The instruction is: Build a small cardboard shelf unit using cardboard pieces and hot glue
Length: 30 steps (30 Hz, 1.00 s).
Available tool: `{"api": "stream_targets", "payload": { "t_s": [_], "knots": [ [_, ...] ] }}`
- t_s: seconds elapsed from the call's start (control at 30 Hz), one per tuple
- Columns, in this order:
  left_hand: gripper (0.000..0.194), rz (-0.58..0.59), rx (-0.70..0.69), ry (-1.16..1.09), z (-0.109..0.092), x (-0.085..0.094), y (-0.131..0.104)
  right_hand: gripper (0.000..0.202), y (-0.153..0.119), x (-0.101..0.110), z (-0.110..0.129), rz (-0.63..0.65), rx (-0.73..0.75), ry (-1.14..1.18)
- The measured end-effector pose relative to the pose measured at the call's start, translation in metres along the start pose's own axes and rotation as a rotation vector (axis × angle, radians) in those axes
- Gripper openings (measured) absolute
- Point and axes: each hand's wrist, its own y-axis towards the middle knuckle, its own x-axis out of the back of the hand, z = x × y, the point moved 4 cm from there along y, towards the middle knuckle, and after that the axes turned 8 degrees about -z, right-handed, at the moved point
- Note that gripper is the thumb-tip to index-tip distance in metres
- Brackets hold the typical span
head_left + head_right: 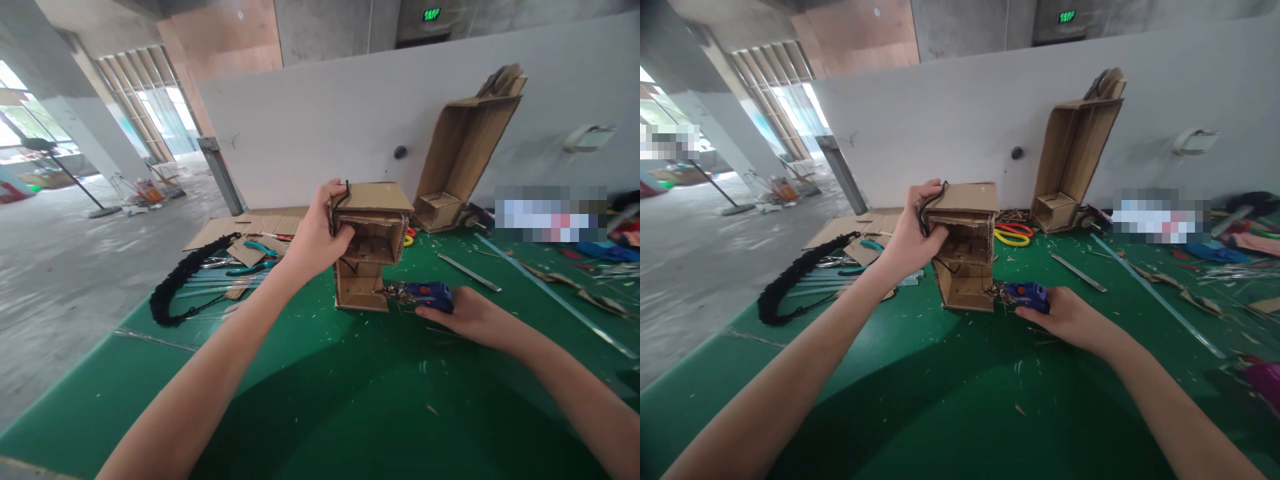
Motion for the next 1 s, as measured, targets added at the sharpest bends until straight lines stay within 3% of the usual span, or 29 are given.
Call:
{"api": "stream_targets", "payload": {
  "t_s": [0.17,0.37,0.8,1.0],
  "knots": [
    [0.053,0.002,0.023,-0.004,-0.001,0.0,0.0,0.037,-0.004,-0.003,0.007,0.004,0.031,0.122],
    [0.051,0.014,0.043,0.013,-0.003,0.001,0.0,0.038,-0.008,-0.006,0.017,0.008,0.055,0.003],
    [0.053,0.011,0.055,-0.008,-0.002,0.0,0.001,0.04,-0.007,-0.002,0.006,-0.024,0.019,0.053],
    [0.055,0.006,0.036,-0.001,0.001,0.0,-0.001,0.048,0.004,0.001,0.004,-0.004,-0.052,-0.145]
  ]
}}
